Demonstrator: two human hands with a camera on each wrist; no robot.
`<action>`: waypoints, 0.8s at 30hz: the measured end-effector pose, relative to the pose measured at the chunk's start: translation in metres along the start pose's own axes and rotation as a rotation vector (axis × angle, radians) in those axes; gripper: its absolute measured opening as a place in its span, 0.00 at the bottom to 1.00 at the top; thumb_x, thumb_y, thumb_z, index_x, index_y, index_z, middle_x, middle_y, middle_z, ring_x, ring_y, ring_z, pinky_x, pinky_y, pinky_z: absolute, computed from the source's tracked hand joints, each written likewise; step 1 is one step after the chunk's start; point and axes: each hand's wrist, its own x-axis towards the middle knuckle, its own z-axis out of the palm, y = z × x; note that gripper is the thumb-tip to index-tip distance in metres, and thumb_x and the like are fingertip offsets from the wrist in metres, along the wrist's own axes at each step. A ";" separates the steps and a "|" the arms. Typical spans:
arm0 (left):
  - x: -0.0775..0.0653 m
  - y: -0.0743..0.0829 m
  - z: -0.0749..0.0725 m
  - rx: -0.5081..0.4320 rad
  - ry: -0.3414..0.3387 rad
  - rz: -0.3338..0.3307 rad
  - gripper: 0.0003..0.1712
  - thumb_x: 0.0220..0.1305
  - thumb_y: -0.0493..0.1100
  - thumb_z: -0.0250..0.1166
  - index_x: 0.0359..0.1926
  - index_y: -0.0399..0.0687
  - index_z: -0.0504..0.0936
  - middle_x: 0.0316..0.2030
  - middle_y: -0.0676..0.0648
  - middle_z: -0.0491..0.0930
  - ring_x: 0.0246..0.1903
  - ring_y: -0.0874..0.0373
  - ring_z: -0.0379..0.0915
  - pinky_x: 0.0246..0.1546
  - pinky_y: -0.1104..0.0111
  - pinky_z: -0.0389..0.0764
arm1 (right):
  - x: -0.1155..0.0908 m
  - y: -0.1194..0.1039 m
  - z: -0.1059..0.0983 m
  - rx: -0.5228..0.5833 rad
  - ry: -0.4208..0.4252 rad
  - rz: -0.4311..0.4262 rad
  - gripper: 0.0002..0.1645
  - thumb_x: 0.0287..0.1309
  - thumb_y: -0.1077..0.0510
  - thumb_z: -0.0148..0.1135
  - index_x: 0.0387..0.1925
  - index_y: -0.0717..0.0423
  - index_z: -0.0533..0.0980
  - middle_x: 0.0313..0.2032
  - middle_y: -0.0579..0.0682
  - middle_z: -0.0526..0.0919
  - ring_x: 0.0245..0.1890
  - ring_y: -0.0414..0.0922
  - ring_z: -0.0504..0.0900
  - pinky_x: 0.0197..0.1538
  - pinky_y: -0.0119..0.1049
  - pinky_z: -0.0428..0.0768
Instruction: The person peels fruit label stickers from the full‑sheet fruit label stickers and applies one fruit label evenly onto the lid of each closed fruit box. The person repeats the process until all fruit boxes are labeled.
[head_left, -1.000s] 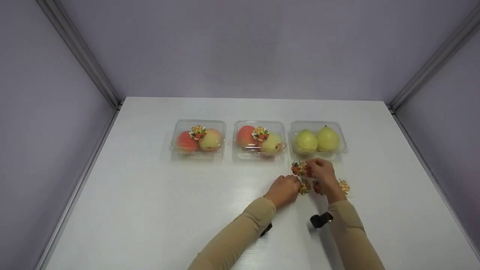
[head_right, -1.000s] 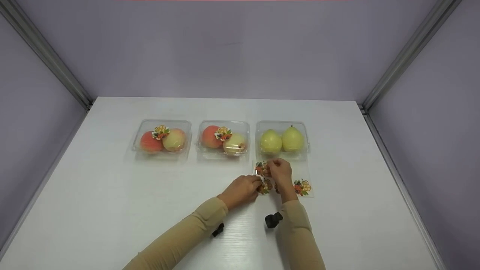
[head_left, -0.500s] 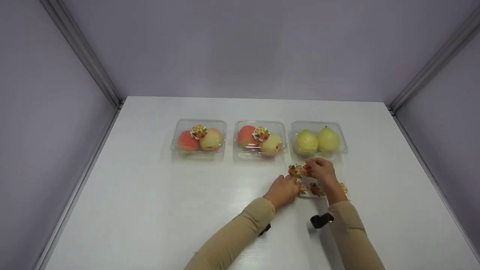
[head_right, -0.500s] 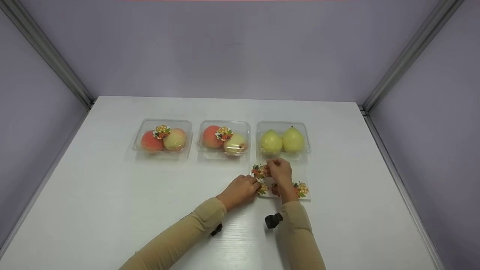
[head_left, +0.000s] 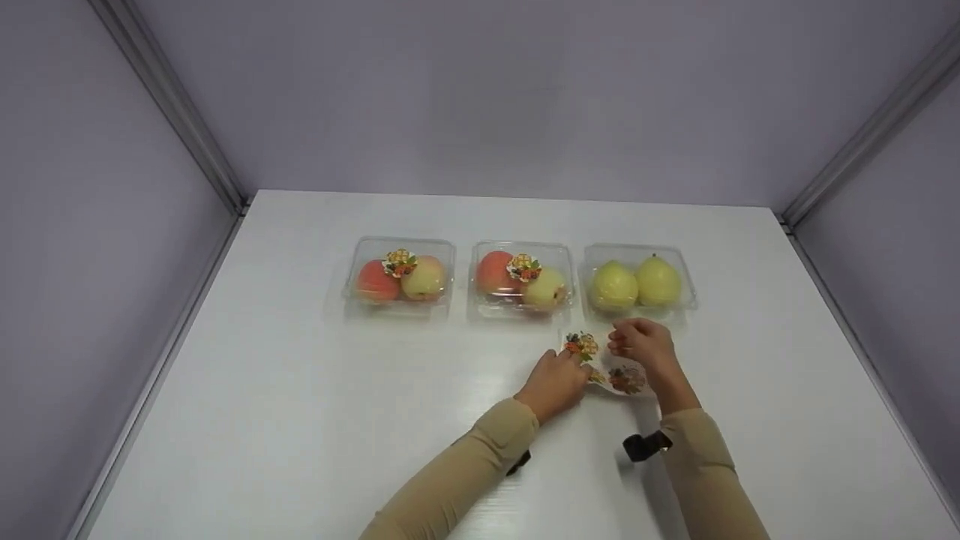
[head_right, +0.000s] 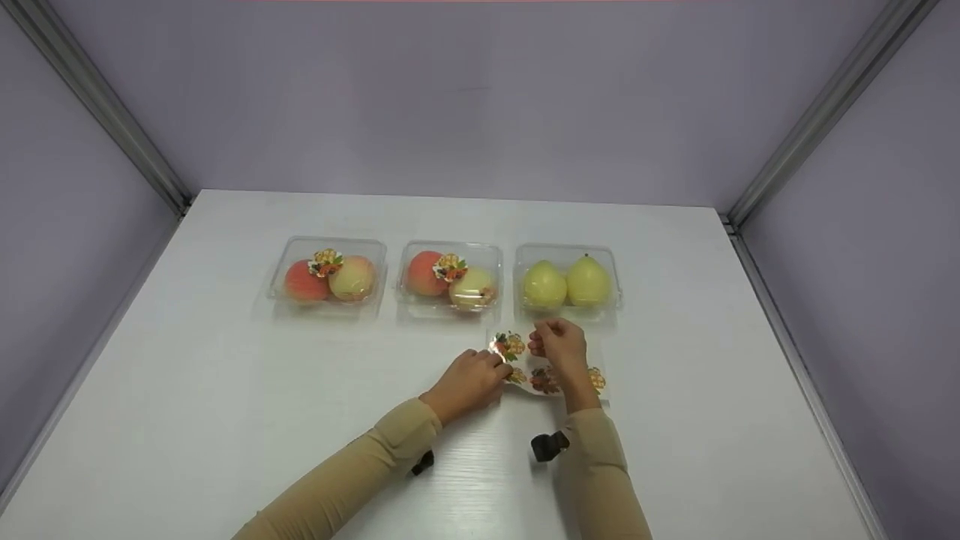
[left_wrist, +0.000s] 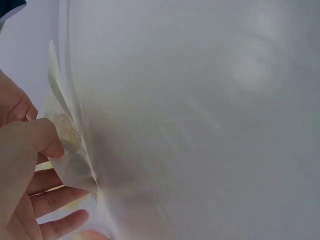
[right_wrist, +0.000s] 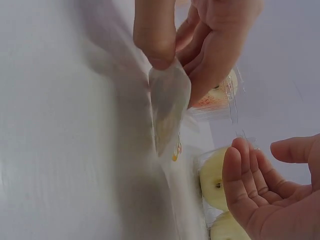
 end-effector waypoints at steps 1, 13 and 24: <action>-0.001 -0.002 -0.001 0.001 0.003 -0.003 0.09 0.66 0.49 0.59 0.35 0.58 0.85 0.33 0.55 0.84 0.35 0.61 0.80 0.32 0.69 0.78 | 0.000 0.000 0.000 -0.002 0.001 0.000 0.24 0.69 0.58 0.49 0.55 0.76 0.68 0.25 0.40 0.80 0.25 0.32 0.81 0.36 0.25 0.83; -0.020 -0.022 0.001 -0.030 0.155 0.001 0.08 0.63 0.54 0.62 0.34 0.60 0.85 0.31 0.58 0.83 0.32 0.63 0.79 0.29 0.71 0.76 | -0.002 0.001 -0.002 -0.054 -0.011 0.081 0.25 0.69 0.52 0.51 0.57 0.67 0.69 0.26 0.38 0.82 0.27 0.32 0.83 0.29 0.27 0.78; -0.036 -0.040 -0.001 -0.108 0.250 -0.063 0.05 0.63 0.40 0.61 0.35 0.54 0.83 0.36 0.55 0.85 0.33 0.61 0.81 0.31 0.69 0.77 | -0.001 0.002 -0.002 0.026 -0.033 -0.001 0.24 0.69 0.58 0.49 0.56 0.76 0.67 0.24 0.39 0.79 0.25 0.32 0.81 0.35 0.25 0.83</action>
